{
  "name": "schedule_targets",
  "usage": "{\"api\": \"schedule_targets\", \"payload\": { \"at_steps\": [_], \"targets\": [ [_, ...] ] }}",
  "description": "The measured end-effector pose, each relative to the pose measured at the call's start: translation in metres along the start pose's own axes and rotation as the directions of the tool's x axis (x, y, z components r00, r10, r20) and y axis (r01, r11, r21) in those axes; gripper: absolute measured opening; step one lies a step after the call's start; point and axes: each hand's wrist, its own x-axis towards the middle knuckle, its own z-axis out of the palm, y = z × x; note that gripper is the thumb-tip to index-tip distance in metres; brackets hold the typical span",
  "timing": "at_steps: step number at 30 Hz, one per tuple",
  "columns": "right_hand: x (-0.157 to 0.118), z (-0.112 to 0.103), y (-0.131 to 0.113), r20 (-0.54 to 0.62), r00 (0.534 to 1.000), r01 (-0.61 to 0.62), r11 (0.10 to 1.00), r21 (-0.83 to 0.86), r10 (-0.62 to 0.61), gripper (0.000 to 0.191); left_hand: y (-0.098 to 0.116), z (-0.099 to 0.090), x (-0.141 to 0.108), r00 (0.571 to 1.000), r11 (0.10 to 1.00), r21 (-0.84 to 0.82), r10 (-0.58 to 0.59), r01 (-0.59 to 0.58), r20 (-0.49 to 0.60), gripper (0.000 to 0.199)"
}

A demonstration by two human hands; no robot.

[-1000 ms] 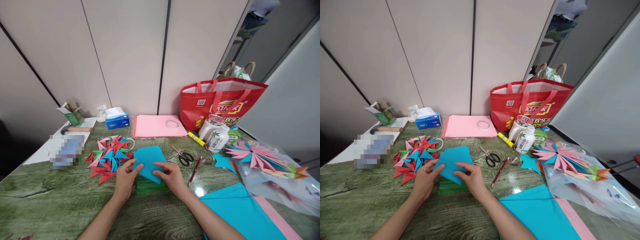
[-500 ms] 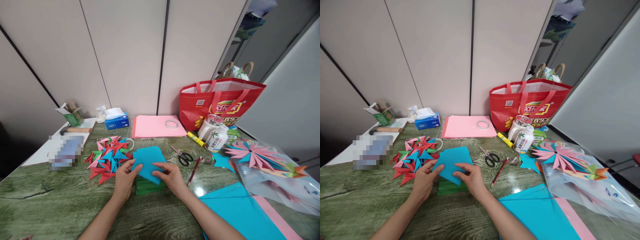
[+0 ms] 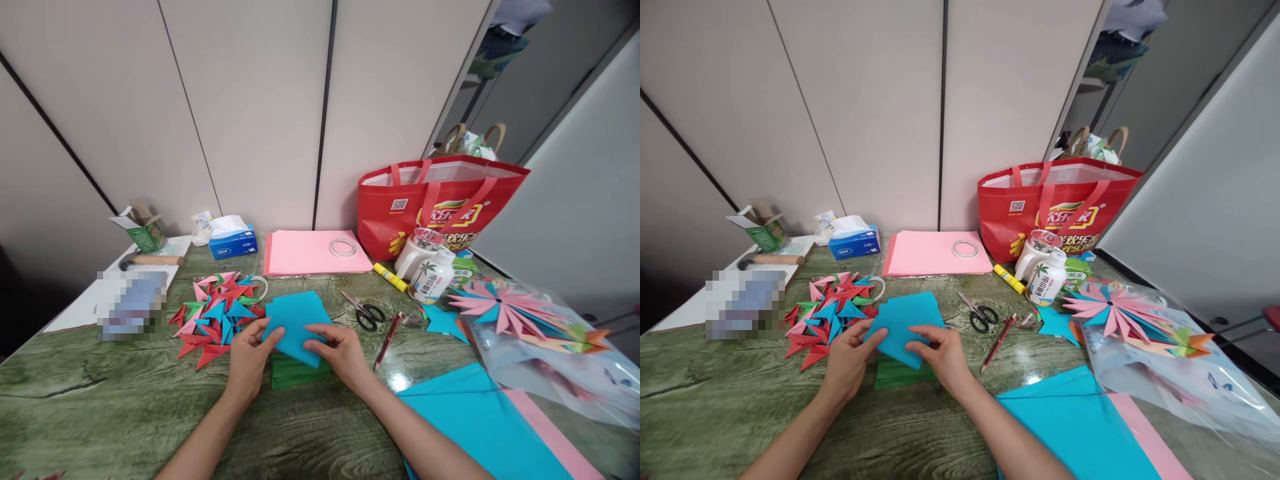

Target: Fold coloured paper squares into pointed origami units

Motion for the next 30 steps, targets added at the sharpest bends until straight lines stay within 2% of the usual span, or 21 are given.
{"api": "schedule_targets", "payload": {
  "at_steps": [30],
  "targets": [
    [0.0003,0.0014,0.0027,-0.045,0.999,-0.012,0.999,-0.034,0.01,0.018,-0.0057,-0.0021,0.0008,0.997,0.997,0.043,0.063,-0.061,-0.042,0.03]
  ]
}}
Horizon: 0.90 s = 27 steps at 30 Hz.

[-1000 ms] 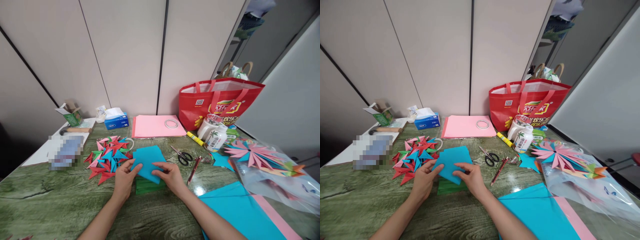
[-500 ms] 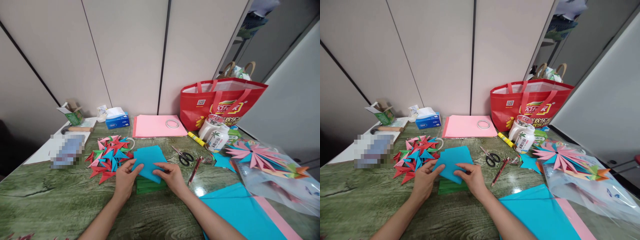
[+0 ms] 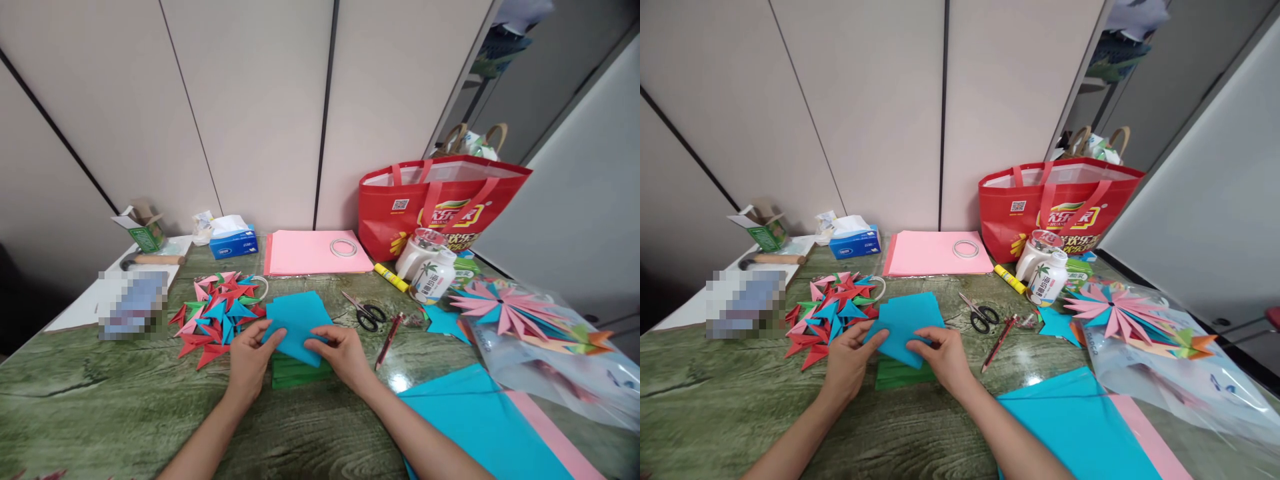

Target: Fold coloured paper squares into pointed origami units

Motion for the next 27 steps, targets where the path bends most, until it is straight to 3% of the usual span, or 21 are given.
{"api": "schedule_targets", "payload": {
  "at_steps": [7,11,14,17,20,27],
  "targets": [
    [0.002,-0.002,0.002,0.074,0.995,-0.067,0.996,0.062,0.062,0.019,-0.004,-0.003,0.0,0.993,0.992,0.087,0.086,-0.093,0.083,0.019],
    [0.001,-0.002,0.0,0.049,0.997,-0.063,0.996,0.069,0.059,0.019,0.0,-0.001,-0.001,0.998,1.0,0.018,0.012,-0.013,0.058,0.027],
    [0.0,-0.002,-0.003,0.039,0.998,-0.049,0.996,0.076,0.046,0.018,0.003,0.003,-0.004,0.991,0.998,-0.025,-0.047,0.051,0.122,0.035],
    [-0.002,-0.001,-0.006,0.019,0.999,-0.028,0.997,0.066,0.026,0.018,0.005,0.007,-0.01,0.972,0.993,0.034,-0.115,0.111,0.205,0.03],
    [-0.004,0.001,-0.007,-0.012,1.0,-0.012,0.998,0.066,0.013,0.018,0.008,0.01,-0.015,0.961,0.981,0.109,-0.179,0.159,0.209,0.022],
    [-0.005,0.004,-0.003,-0.029,0.999,-0.02,0.995,0.101,0.023,0.017,0.002,0.005,-0.013,0.98,0.989,0.124,-0.1,0.079,0.173,0.016]
  ]
}}
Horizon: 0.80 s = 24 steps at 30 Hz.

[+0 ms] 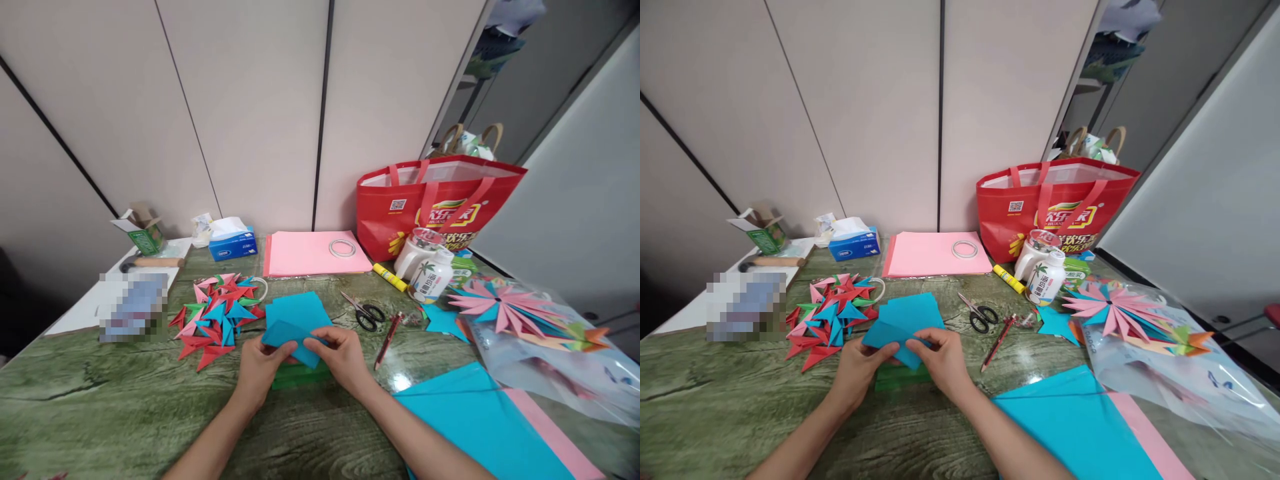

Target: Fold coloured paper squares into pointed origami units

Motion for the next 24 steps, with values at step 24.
{"api": "schedule_targets", "payload": {
  "at_steps": [24],
  "targets": [
    [0.0089,-0.0055,-0.0018,0.168,0.985,-0.046,0.993,0.105,0.028,0.022,0.0004,-0.0001,-0.0038,0.97,0.97,0.227,0.029,-0.086,0.242,0.022]
  ]
}}
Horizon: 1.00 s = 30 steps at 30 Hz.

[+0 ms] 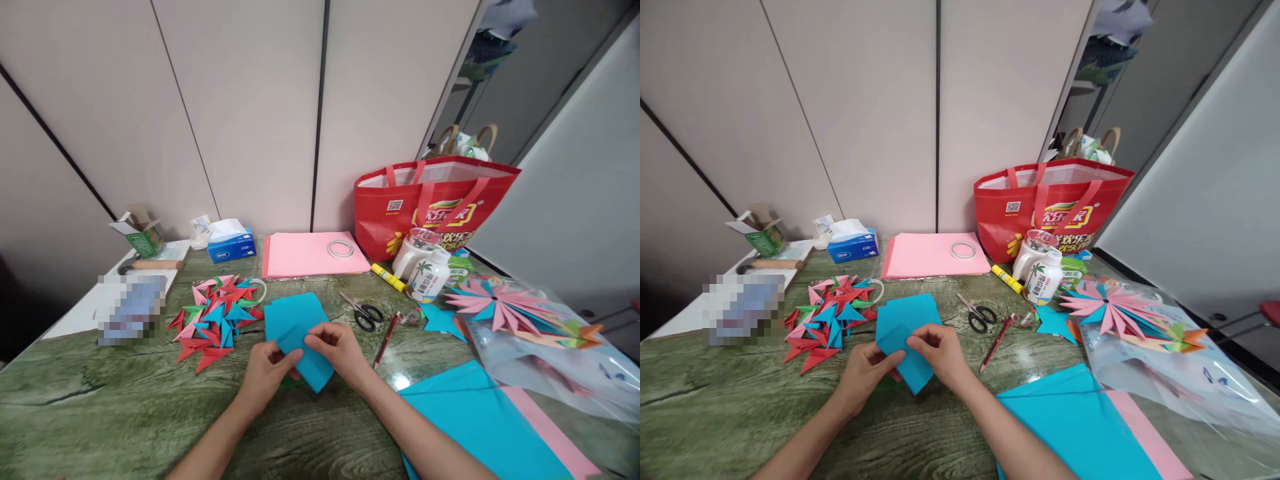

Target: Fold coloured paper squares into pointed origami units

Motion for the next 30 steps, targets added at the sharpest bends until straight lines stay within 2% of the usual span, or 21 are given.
{"api": "schedule_targets", "payload": {
  "at_steps": [5,8,19,26,30],
  "targets": [
    [0.0001,-0.0009,0.0026,-0.055,0.998,-0.001,0.999,-0.044,-0.001,0.023,0.0026,0.0013,0.0009,0.999,0.999,-0.022,-0.033,0.032,-0.013,0.021],
    [0.0001,-0.0008,0.0041,-0.063,0.998,0.004,0.999,-0.051,-0.007,0.023,0.004,-0.0001,0.0022,1.0,0.999,-0.046,-0.012,0.01,-0.027,0.019],
    [-0.0012,0.0004,0.0021,-0.066,0.998,0.012,1.0,-0.017,-0.013,0.02,0.0029,-0.0016,0.0032,0.988,0.986,-0.166,-0.003,-0.022,-0.151,0.021],
    [-0.0031,0.0023,-0.0011,-0.075,0.997,-0.001,1.0,0.003,0.001,0.021,0.0061,-0.0015,0.0023,0.985,0.984,-0.178,-0.002,-0.029,-0.175,0.02],
    [-0.002,0.0002,-0.0004,-0.08,0.997,-0.002,1.0,-0.006,0.002,0.019,0.0052,-0.0022,0.0025,0.989,0.98,-0.196,-0.015,-0.015,-0.15,0.022]
  ]
}}
